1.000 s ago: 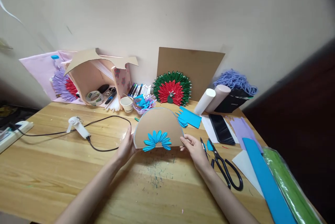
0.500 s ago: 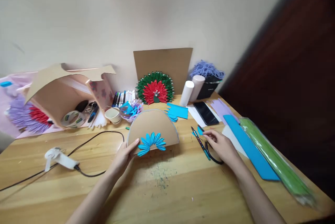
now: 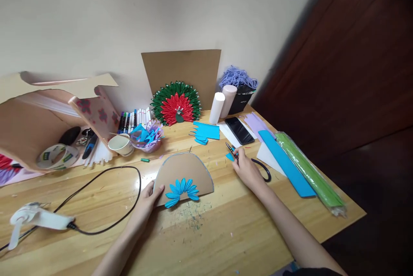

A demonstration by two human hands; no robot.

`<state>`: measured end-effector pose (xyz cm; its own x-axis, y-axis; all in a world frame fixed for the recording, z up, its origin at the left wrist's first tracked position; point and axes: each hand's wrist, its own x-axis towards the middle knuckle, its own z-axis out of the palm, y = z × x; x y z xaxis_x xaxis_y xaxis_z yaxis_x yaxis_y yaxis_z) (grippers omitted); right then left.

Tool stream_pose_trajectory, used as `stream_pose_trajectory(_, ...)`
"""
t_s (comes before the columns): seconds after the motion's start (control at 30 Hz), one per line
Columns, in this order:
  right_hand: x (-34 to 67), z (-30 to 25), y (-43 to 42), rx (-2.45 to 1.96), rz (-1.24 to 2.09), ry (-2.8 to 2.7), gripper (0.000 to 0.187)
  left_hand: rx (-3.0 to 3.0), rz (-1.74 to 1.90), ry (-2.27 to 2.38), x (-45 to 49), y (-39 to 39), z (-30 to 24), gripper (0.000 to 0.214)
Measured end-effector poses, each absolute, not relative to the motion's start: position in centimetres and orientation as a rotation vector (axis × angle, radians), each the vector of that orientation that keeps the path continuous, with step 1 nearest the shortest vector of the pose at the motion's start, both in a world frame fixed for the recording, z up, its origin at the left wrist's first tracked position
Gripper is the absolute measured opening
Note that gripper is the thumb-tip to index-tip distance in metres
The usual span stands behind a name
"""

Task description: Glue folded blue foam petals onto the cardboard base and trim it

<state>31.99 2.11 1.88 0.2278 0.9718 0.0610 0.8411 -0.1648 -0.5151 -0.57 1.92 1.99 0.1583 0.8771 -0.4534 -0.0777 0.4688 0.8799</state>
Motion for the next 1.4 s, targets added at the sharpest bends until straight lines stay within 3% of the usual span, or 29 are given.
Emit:
stream_pose_trajectory(0.13,30.9,4.2,3.1,-1.481,0.857,-1.52,0.025,1.01,0.926,1.269,-1.5,2.6,0.6,0.067)
stream_pose_trajectory(0.27,28.1,5.4,5.8,-0.979,1.36,-1.464,0.032,1.105,0.923,1.256,-1.7,2.8,-0.2,0.063)
stream_pose_trajectory(0.37,25.4,4.7,8.2,-0.964,1.472,-1.516,0.028,1.141,0.918,1.24,-1.7,2.7,-0.5,0.061)
stream_pose_trajectory(0.47,23.1,3.2,10.3,-1.029,1.522,-1.501,0.04,1.198,0.924,1.264,-1.6,2.6,-0.5,0.057)
stream_pose_trajectory(0.77,21.5,0.4,12.6,-1.277,1.223,-1.656,0.011,1.239,0.914,1.348,-1.4,2.4,-0.3,0.054)
stream_pose_trajectory(1.4,23.9,0.4,11.2,-1.461,1.024,-1.749,0.012,1.252,0.926,1.333,-1.4,2.3,-0.8,0.053)
